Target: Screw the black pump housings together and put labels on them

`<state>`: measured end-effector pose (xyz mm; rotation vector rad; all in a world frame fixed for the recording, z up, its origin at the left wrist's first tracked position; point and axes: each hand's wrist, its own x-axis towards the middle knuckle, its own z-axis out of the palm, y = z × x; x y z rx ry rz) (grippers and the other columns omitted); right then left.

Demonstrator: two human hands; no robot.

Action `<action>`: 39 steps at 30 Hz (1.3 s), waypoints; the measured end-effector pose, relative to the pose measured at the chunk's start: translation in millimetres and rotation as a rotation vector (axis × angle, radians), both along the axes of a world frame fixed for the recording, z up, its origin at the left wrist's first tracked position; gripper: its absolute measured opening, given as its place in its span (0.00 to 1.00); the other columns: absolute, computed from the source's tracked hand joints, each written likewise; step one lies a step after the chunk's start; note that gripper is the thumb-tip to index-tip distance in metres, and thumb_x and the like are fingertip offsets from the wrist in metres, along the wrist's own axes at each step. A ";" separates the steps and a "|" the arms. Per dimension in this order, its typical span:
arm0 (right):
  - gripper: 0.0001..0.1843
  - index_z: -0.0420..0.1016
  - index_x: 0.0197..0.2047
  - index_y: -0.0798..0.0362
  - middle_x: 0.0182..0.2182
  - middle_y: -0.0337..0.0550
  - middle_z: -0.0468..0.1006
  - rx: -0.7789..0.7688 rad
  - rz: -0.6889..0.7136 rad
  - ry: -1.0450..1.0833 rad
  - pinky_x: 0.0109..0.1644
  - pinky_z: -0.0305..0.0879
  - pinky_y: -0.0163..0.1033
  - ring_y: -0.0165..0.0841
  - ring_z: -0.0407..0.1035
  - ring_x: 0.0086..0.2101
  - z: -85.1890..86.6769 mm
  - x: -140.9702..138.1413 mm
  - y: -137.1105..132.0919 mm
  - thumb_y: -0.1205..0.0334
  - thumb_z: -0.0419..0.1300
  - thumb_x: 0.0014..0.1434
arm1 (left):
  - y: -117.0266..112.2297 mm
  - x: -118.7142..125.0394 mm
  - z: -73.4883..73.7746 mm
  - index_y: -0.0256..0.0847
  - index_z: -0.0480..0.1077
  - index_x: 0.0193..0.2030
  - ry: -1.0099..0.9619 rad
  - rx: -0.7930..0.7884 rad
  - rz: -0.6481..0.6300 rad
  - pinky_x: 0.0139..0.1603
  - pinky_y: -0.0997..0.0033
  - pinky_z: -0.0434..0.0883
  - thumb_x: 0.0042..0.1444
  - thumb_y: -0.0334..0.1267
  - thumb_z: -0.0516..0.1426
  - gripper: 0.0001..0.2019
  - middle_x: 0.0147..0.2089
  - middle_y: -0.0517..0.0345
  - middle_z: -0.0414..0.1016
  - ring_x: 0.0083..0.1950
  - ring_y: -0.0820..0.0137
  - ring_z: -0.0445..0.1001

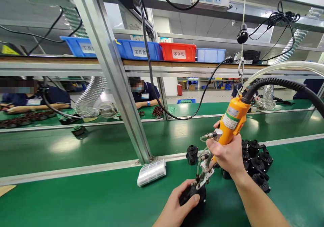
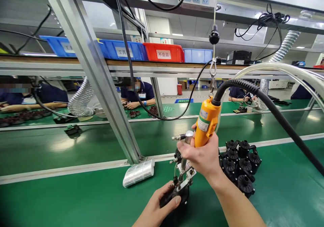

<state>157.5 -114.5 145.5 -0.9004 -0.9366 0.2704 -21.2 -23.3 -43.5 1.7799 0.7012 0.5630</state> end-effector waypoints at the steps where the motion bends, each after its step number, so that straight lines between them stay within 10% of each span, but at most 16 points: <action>1: 0.24 0.67 0.41 0.49 0.21 0.27 0.63 -0.018 0.028 -0.005 0.24 0.62 0.32 0.25 0.57 0.20 -2.4 -2.4 2.9 0.59 0.72 0.43 | -1.5 0.4 0.6 0.43 0.78 0.61 0.006 -0.009 0.021 0.66 0.56 0.73 0.53 0.61 0.68 0.33 0.59 0.49 0.82 0.61 0.48 0.76; 6: 0.27 0.66 0.42 0.50 0.21 0.26 0.63 -0.102 0.125 -0.026 0.24 0.61 0.31 0.24 0.56 0.21 -13.6 -12.6 12.5 0.61 0.75 0.42 | -8.6 2.3 8.5 0.42 0.80 0.53 0.016 -0.005 -0.009 0.56 0.59 0.76 0.55 0.63 0.65 0.29 0.48 0.52 0.84 0.51 0.53 0.78; 16: 0.27 0.68 0.44 0.51 0.21 0.27 0.65 -0.089 0.094 0.010 0.26 0.65 0.33 0.25 0.60 0.21 -13.3 -8.0 10.7 0.58 0.75 0.45 | -2.6 -0.2 -7.1 0.44 0.75 0.63 -0.008 -0.012 0.019 0.74 0.50 0.65 0.54 0.66 0.65 0.37 0.66 0.47 0.77 0.69 0.44 0.70; 24: 0.23 0.74 0.45 0.50 0.38 0.40 0.77 0.062 -0.184 -0.102 0.33 0.74 0.33 0.29 0.72 0.31 9.4 23.0 -49.4 0.65 0.76 0.48 | -2.9 0.3 -16.7 0.50 0.67 0.70 -0.091 0.019 -0.203 0.76 0.50 0.61 0.48 0.48 0.75 0.43 0.68 0.48 0.73 0.68 0.47 0.70; 31: 0.25 0.75 0.52 0.51 0.34 0.45 0.79 0.031 0.103 -0.092 0.27 0.69 0.35 0.32 0.70 0.26 1.6 3.8 -48.5 0.52 0.74 0.56 | -12.1 10.1 -6.7 0.45 0.69 0.66 -0.208 -0.043 -0.231 0.64 0.56 0.72 0.49 0.53 0.74 0.40 0.59 0.49 0.79 0.59 0.51 0.76; 39: 0.24 0.72 0.49 0.51 0.30 0.38 0.74 0.000 0.196 -0.007 0.27 0.65 0.33 0.28 0.66 0.24 -4.2 -20.9 -14.9 0.60 0.75 0.51 | -10.3 8.9 4.4 0.45 0.74 0.62 -0.137 0.056 -0.244 0.65 0.49 0.73 0.48 0.60 0.73 0.37 0.49 0.52 0.83 0.54 0.50 0.79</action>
